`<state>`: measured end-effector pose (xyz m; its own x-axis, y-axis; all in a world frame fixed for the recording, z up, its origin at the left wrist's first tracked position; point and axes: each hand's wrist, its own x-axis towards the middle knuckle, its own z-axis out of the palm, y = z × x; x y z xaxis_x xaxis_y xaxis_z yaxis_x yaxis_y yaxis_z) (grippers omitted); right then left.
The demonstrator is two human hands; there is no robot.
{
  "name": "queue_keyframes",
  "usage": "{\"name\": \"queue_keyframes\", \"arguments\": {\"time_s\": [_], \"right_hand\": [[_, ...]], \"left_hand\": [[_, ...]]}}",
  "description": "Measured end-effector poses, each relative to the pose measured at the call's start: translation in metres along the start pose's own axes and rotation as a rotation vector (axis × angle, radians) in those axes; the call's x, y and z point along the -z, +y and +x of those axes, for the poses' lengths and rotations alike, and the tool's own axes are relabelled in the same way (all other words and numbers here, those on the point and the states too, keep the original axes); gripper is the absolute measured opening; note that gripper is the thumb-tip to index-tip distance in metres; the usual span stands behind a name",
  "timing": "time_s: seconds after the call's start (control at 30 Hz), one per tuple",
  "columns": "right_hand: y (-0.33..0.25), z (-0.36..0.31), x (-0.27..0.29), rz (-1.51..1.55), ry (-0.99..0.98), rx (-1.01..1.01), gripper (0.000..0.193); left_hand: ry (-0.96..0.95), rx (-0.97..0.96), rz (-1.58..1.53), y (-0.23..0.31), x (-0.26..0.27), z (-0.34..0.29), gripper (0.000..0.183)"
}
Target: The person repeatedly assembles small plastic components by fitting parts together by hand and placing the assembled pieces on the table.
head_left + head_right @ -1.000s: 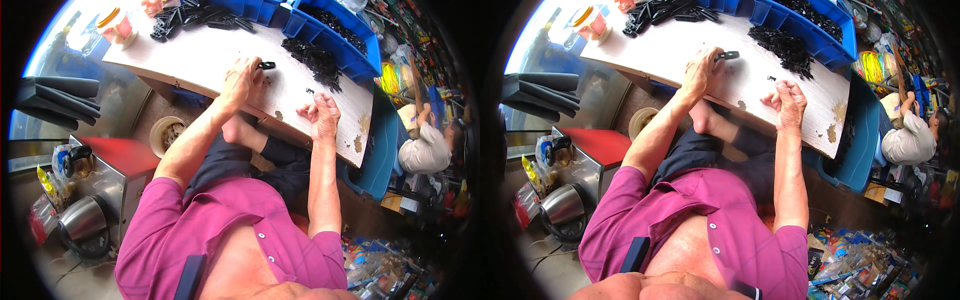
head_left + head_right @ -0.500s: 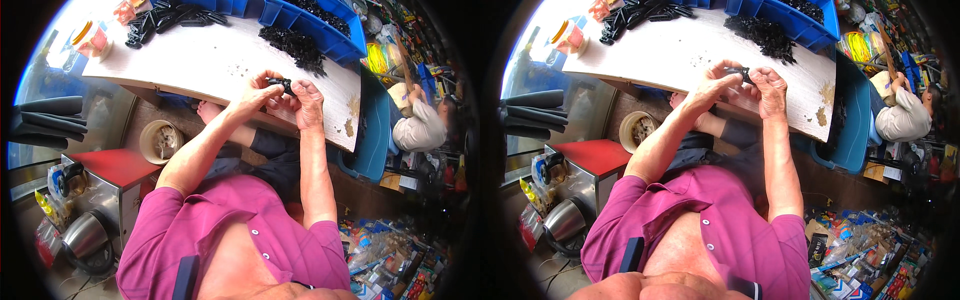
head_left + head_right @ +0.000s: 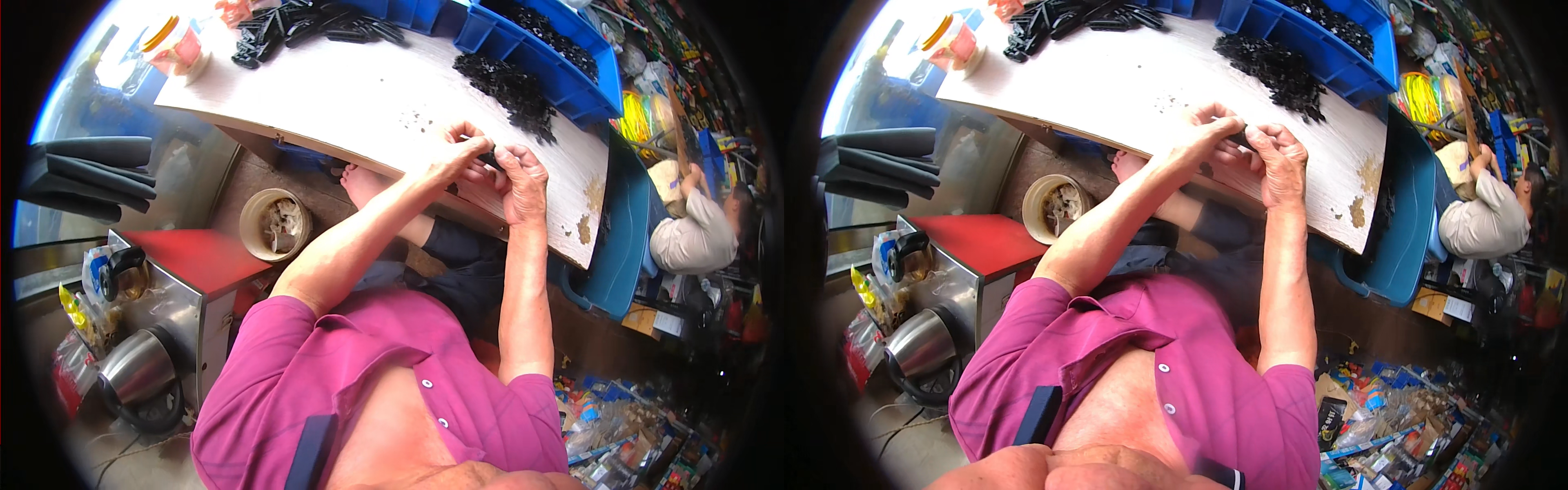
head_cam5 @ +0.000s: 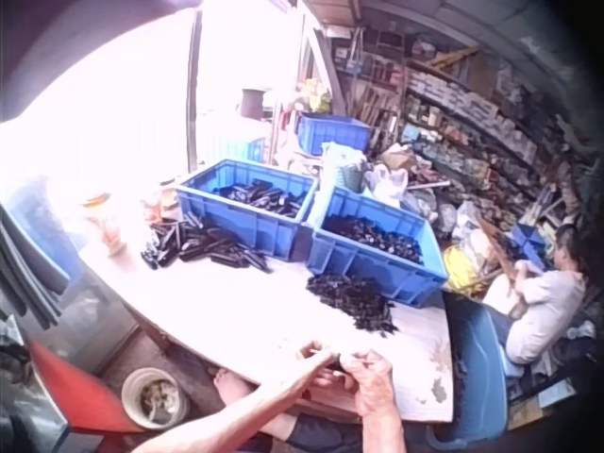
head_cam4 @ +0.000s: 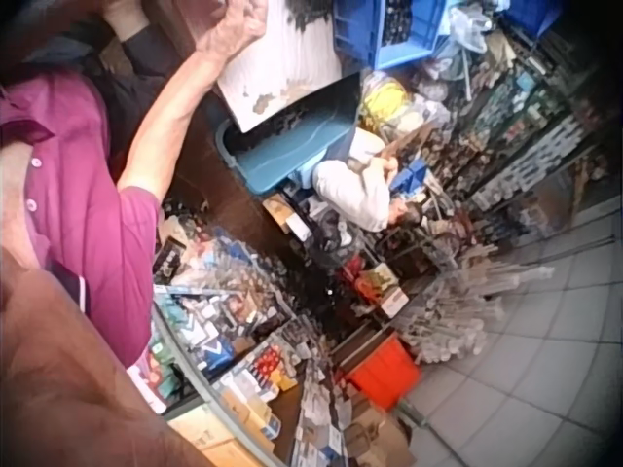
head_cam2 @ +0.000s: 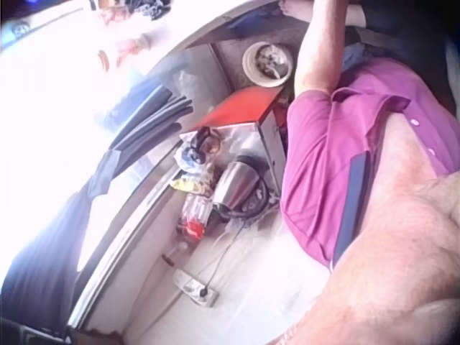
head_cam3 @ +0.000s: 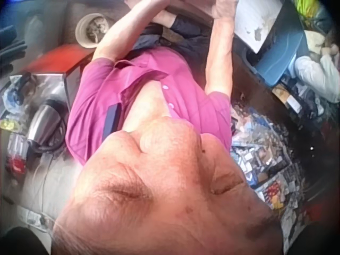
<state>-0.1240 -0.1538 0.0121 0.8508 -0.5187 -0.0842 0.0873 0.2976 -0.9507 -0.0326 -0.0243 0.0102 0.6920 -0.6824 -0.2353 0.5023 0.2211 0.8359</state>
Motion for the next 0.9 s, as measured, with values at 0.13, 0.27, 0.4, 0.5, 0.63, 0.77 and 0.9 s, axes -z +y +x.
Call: {"name": "queue_keyframes", "arguments": {"time_s": [0.13, 0.27, 0.4, 0.5, 0.63, 0.77, 0.9], "right_hand": [[-0.003, -0.001, -0.009, -0.041, -0.008, -0.012, 0.016], [-0.007, 0.0, -0.009, -0.139, 0.021, -0.066, 0.029], [-0.008, -0.008, -0.02, -0.236, -0.071, -0.132, 0.032], [0.002, -0.007, -0.021, -0.242, 0.034, 0.033, 0.028], [0.006, -0.009, -0.014, -0.244, 0.051, 0.103, 0.026], [0.0, -0.012, 0.005, -0.039, 0.149, 0.049, 0.03], [-0.02, -0.005, 0.048, 0.093, 0.407, -0.03, 0.051]], "left_hand": [[0.036, -0.015, -0.136, -0.002, -0.004, 0.0, 0.011], [0.112, -0.06, -0.137, -0.001, -0.006, -0.006, 0.01], [0.082, -0.109, -0.192, -0.005, 0.001, -0.007, 0.008], [-0.031, -0.066, -0.187, -0.002, 0.002, -0.009, 0.008], [-0.137, -0.086, -0.213, -0.015, 0.008, 0.002, 0.016], [0.317, -0.568, 0.885, 0.01, 0.049, 0.025, 0.04], [0.748, -1.066, 1.769, 0.082, 0.146, 0.069, 0.037]]}}
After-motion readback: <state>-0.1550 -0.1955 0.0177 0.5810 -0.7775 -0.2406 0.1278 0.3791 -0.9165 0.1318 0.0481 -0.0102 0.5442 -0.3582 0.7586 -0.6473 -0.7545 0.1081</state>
